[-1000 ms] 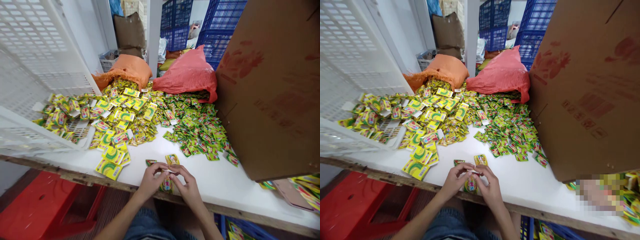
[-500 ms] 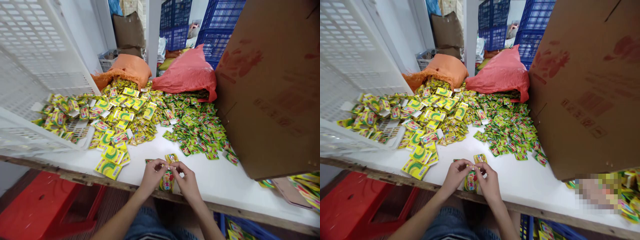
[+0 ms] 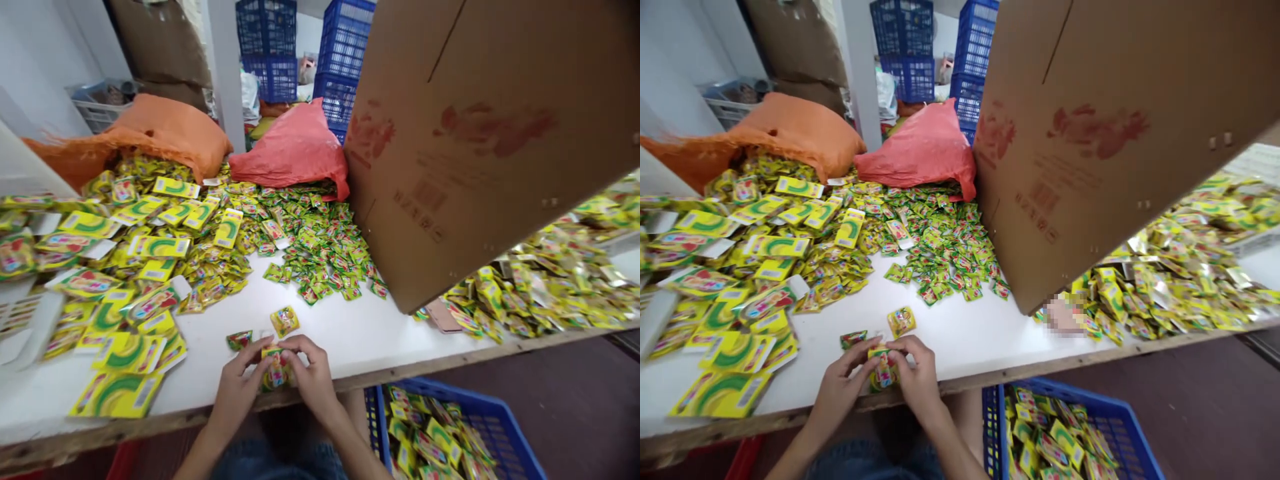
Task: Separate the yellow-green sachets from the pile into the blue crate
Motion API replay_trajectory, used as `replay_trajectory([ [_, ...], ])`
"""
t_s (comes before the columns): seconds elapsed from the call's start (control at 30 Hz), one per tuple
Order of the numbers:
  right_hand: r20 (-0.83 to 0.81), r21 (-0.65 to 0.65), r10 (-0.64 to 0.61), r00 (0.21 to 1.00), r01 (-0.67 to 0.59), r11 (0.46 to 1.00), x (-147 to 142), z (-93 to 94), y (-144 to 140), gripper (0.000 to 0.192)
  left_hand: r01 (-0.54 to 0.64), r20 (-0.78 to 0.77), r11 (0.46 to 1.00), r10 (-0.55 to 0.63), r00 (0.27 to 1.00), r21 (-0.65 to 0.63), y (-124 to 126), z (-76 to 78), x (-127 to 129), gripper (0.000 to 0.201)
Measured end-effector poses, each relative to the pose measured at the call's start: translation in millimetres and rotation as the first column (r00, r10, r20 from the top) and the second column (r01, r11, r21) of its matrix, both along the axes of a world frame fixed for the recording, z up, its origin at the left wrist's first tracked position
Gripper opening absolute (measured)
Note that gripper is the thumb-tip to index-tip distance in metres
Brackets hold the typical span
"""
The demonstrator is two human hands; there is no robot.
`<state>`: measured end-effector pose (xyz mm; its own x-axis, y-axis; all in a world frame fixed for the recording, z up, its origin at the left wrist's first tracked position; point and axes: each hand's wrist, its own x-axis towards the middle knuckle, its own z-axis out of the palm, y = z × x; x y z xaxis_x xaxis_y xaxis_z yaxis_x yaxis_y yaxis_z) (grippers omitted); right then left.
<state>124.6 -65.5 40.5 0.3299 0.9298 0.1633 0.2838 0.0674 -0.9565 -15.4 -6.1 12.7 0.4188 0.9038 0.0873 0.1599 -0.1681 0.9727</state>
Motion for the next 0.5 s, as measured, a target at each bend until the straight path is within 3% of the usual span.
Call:
replay_trajectory([
  [0.07, 0.034, 0.022, -0.050, 0.998, 0.049, 0.999, 13.8, 8.8, -11.1, 0.020, 0.024, -0.029, 1.000, -0.025, 0.999, -0.014, -2.5, -1.3, -1.4, 0.045],
  [0.13, 0.118, 0.018, -0.119, 0.986, 0.118, 0.993, 42.7, 19.3, -32.7, 0.023, 0.042, -0.071, 0.999, -0.042, 0.997, 0.000, -3.1, -0.7, -3.2, 0.040],
  [0.23, 0.336, -0.151, -0.148, 0.930, 0.209, 0.966, 108.4, 31.3, -85.6, 0.024, 0.040, -0.142, 0.998, -0.033, 0.989, 0.046, -1.0, 1.5, -3.8, 0.025],
  [0.27, 0.417, -0.252, -0.109, 0.903, 0.230, 0.940, 131.9, 32.7, -106.3, 0.023, 0.043, -0.161, 0.998, -0.034, 0.986, 0.053, -0.4, 2.1, -3.3, 0.023],
  [0.33, 0.539, -0.465, -0.010, 0.842, 0.308, 0.830, 172.4, 31.0, -145.4, 0.023, 0.052, -0.188, 0.997, -0.040, 0.981, 0.055, -0.4, 2.7, -1.4, 0.023],
  [0.4, 0.634, -0.530, 0.012, 0.774, 0.423, 0.735, 197.3, 25.7, -172.0, 0.023, 0.059, -0.201, 0.996, -0.043, 0.979, 0.071, -2.1, 2.9, 0.5, 0.022],
  [0.43, 0.662, -0.518, 0.000, 0.750, 0.457, 0.723, 202.8, 22.9, -178.0, 0.023, 0.056, -0.205, 0.995, -0.037, 0.978, 0.087, -3.4, 2.9, 0.7, 0.022],
  [0.5, 0.659, -0.464, -0.038, 0.751, 0.446, 0.765, 200.8, 18.8, -174.4, 0.022, 0.031, -0.210, 0.990, -0.003, 0.978, 0.134, -5.3, 3.6, -1.3, 0.021],
])
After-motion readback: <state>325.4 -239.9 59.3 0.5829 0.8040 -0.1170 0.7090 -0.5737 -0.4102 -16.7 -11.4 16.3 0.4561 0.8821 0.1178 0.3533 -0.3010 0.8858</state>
